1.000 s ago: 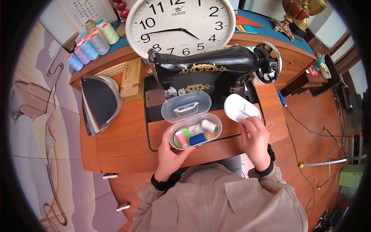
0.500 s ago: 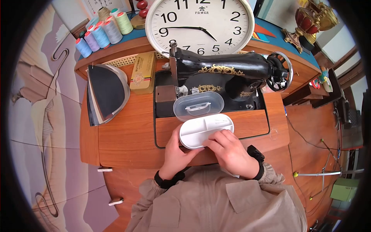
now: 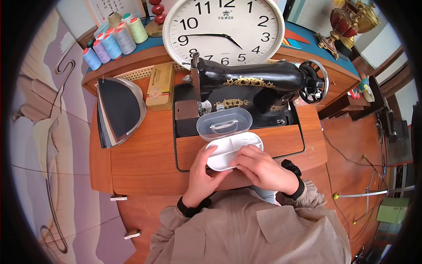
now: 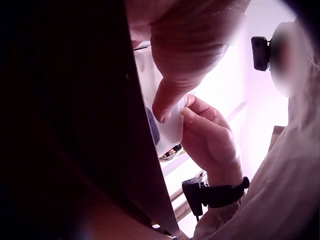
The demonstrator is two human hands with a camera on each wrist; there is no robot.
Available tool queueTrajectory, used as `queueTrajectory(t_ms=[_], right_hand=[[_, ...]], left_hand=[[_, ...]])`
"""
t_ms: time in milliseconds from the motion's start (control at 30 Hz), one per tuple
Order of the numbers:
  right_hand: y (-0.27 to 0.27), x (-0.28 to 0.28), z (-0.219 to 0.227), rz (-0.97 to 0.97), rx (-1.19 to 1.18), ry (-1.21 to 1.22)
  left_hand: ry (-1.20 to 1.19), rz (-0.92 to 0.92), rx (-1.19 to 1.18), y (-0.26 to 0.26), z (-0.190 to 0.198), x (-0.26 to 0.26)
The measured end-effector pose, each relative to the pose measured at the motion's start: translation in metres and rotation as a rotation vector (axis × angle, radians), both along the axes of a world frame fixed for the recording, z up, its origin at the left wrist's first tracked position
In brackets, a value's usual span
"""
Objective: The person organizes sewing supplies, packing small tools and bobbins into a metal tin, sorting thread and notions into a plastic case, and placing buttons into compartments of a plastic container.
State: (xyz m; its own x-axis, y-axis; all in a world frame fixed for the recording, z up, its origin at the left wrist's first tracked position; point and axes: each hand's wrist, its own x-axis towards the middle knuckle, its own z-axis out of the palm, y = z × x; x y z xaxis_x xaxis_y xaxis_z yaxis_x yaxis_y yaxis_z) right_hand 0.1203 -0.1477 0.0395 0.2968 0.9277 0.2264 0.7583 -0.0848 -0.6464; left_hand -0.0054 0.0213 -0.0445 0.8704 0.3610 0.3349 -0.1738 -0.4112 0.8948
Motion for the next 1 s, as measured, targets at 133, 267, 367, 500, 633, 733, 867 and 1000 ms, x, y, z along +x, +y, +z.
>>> queueTrajectory(t_ms=[133, 267, 367, 500, 633, 733, 867, 1000], right_hand=[[-0.003, -0.005, -0.001, -0.028, 0.082, 0.051], [-0.011, -0.010, -0.001, -0.267, 0.350, 0.008], [-0.028, -0.005, -0.010, -0.455, 0.405, 0.009], [-0.032, -0.005, -0.023, -0.475, 0.347, 0.160], [-0.024, -0.007, -0.024, -0.386, 0.243, 0.212], [-0.016, -0.002, -0.032, -0.298, 0.263, 0.729], [-0.013, 0.007, -0.027, -0.271, 0.456, 1.061], [-0.018, 0.006, -0.023, -0.204, 0.629, 0.830]], left_hand=[[0.020, 0.009, -0.061, -0.001, 0.001, -0.002], [0.031, 0.051, -0.127, -0.003, -0.004, -0.010], [-0.037, 0.173, -0.172, 0.007, -0.009, -0.025], [-0.049, 0.277, -0.161, 0.027, 0.003, -0.039], [-0.030, 0.102, -0.098, 0.030, 0.013, -0.046], [-0.032, -0.091, -0.117, 0.019, 0.016, -0.045], [0.027, -0.127, -0.376, 0.003, 0.018, -0.040], [-0.060, -0.081, -0.373, -0.001, 0.034, -0.029]])
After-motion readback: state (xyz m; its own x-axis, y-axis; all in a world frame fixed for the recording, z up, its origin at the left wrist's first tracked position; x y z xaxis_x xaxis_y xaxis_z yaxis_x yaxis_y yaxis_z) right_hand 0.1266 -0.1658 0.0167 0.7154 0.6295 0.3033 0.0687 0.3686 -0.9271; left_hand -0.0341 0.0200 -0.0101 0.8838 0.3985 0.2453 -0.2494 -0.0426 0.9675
